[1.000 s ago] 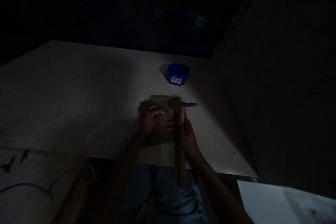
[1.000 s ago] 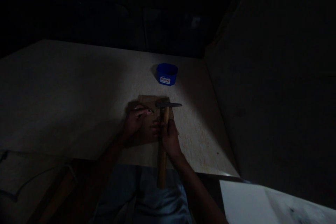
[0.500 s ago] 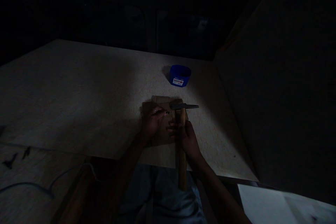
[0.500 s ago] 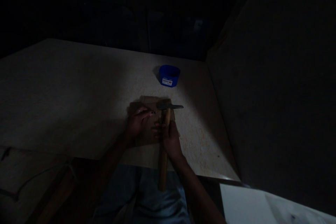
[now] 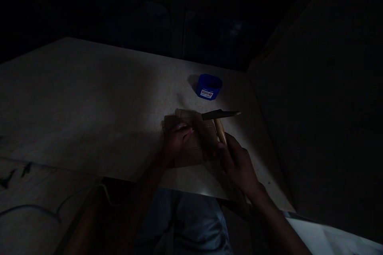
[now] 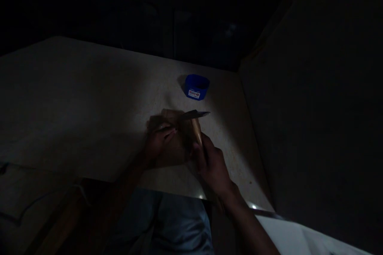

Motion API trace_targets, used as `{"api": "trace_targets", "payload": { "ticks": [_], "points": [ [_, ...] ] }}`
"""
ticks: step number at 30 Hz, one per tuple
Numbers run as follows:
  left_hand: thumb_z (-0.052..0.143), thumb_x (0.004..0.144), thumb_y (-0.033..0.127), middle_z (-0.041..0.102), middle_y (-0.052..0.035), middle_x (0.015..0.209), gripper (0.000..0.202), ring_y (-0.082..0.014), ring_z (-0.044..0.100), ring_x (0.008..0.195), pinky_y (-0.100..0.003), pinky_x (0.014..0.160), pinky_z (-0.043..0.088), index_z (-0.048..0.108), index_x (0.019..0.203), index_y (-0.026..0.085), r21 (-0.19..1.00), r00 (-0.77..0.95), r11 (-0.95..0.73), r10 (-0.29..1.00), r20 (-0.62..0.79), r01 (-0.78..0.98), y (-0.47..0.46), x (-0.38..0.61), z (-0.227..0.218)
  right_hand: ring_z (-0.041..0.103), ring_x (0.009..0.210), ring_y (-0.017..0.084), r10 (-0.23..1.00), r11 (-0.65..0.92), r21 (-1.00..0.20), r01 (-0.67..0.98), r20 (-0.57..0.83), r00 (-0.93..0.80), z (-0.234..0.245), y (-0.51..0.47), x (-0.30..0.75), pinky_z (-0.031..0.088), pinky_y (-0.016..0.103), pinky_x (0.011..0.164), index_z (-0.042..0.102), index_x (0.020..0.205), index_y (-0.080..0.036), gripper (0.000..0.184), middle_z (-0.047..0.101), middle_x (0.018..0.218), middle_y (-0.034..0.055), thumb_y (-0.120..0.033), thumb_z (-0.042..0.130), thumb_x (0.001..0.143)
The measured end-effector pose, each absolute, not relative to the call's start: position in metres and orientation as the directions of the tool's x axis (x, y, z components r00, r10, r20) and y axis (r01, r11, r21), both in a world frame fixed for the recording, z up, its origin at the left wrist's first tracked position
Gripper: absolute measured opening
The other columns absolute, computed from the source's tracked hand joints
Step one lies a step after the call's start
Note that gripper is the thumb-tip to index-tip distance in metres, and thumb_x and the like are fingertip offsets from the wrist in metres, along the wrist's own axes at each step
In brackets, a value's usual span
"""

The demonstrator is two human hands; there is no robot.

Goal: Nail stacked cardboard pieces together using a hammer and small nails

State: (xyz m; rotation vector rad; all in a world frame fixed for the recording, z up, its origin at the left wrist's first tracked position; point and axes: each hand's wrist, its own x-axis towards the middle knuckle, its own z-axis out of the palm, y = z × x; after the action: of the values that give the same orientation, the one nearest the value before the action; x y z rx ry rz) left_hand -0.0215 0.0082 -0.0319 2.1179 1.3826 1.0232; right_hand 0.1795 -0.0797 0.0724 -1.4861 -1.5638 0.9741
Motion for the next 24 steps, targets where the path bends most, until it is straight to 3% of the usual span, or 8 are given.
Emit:
{"api": "trace_targets", "payload": {
  "ticks": [6,12,17,21,24],
  "points": [
    [0.061,0.093,0.023,0.071,-0.0049,0.093,0.017,-0.0175,0.065,0.088,-0.03,0.081,0.052,0.077,0.09,0.022,0.655,0.245,-0.426,0.902,0.355,0.624,0.009,-0.021,-0.032,0.07,0.065,0.022,0.969,0.098,-0.769,0.632,-0.07,-0.235,0.074,-0.065,0.179,0.048,0.027,0.057,0.064,0.123,-0.013,0.043,0.075,0.08,0.0085,-0.042,0.042,0.099],
    [0.063,0.091,0.022,0.072,-0.0054,0.089,0.016,-0.0168,0.066,0.084,-0.029,0.078,0.052,0.079,0.088,0.021,0.654,0.23,-0.406,0.912,0.341,0.638,0.01,-0.019,-0.033,0.072,0.072,0.023,0.984,0.104,-0.764,0.637,-0.013,-0.176,0.077,-0.065,0.182,0.051,0.027,0.063,0.058,0.133,-0.011,0.051,0.076,0.085,0.0099,-0.044,0.039,0.1],
    [0.065,0.089,0.02,0.074,-0.0053,0.091,0.015,-0.0182,0.067,0.087,-0.03,0.081,0.052,0.08,0.089,0.023,0.656,0.229,-0.345,0.938,0.259,0.671,0.011,-0.017,-0.027,0.073,0.07,0.025,0.958,0.111,-0.729,0.676,-0.102,-0.267,0.075,-0.06,0.182,0.051,0.028,0.06,0.063,0.128,-0.011,0.048,0.077,0.086,0.0117,-0.042,0.041,0.098],
    [0.063,0.089,0.02,0.074,-0.0057,0.092,0.018,-0.0183,0.068,0.086,-0.029,0.079,0.051,0.08,0.089,0.022,0.649,0.243,-0.315,0.949,0.201,0.693,0.011,-0.015,-0.02,0.074,0.073,0.025,0.965,0.12,-0.745,0.656,-0.069,-0.255,0.073,-0.059,0.183,0.053,0.03,0.067,0.059,0.133,-0.011,0.051,0.077,0.088,0.0109,-0.043,0.039,0.1],
    [0.062,0.089,0.02,0.074,-0.0054,0.089,0.019,-0.0184,0.067,0.084,-0.029,0.078,0.05,0.08,0.084,0.022,0.613,0.281,-0.329,0.943,0.177,0.719,0.011,-0.016,-0.015,0.073,0.072,0.024,0.957,0.109,-0.737,0.668,-0.103,-0.27,0.072,-0.058,0.182,0.051,0.028,0.063,0.062,0.129,-0.012,0.049,0.078,0.09,0.0105,-0.043,0.04,0.099]
  ]
}}
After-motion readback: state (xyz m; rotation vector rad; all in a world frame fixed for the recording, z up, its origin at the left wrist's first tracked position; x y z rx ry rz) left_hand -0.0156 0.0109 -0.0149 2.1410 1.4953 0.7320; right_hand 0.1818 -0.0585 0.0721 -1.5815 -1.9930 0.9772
